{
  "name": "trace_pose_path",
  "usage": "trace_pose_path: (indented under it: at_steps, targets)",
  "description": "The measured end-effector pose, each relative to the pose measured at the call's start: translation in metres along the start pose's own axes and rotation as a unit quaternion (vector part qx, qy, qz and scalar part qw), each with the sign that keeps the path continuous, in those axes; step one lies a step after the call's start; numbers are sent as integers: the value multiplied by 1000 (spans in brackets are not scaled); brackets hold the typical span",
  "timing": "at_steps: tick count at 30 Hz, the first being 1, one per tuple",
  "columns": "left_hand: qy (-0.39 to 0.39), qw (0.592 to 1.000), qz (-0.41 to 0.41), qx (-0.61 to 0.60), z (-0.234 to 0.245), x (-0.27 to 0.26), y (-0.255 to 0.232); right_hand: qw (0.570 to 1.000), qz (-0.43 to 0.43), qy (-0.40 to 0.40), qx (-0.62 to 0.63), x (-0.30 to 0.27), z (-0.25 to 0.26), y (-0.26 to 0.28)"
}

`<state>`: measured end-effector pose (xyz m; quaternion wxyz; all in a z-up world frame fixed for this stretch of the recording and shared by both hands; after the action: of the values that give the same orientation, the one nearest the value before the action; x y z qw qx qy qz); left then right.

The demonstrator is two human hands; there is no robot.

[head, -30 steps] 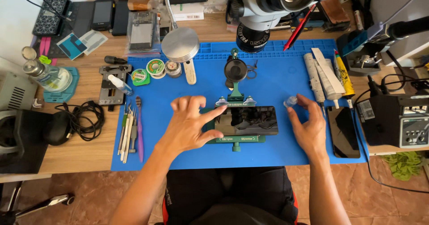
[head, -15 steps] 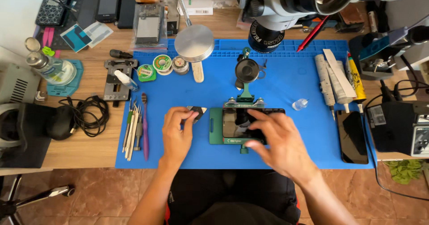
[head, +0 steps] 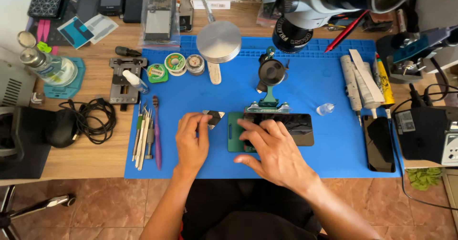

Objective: The person works on a smartphone screen clamped in a green holder. They use a syringe to apply liquid to the screen, then use a white plastic card to spread the liquid and remove bubbles. Finally, they use a small black tool to adjust the clamp.

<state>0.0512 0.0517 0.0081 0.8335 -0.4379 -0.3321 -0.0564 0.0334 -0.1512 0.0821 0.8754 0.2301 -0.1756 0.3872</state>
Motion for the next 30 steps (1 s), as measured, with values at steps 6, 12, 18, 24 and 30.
trace_pose_path:
  at_steps: [6, 12, 18, 24, 30]
  targets:
    - [13, 999, -32, -17, 1, 0, -6, 997, 12, 68, 23, -18, 11, 20]
    - [14, 999, -9, -41, 2, -5, -2, 994, 14, -38, 97, -61, 24, 3]
    - [1, 1000, -1, -27, 3, -8, 0, 885, -361, -273, -107, -133, 57, -123]
    - [-58, 998, -7, -12, 2, -12, 3, 889, -411, -195, 45, -141, 43, -176]
    - [-61, 997, -25, -35, 2, -16, 7, 923, -346, -165, 24, -114, 31, -171]
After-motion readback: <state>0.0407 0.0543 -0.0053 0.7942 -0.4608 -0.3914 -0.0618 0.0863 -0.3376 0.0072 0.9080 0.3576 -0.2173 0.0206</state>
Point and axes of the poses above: each hand's wrist, its own x-axis towards the middle knuckle, its own z-axis out of the back of the hand, y = z × x, the point moved 5 cm from there along x, towards the middle knuckle, and after that the axes turned 1 degree about x, right-handed, at the moved point
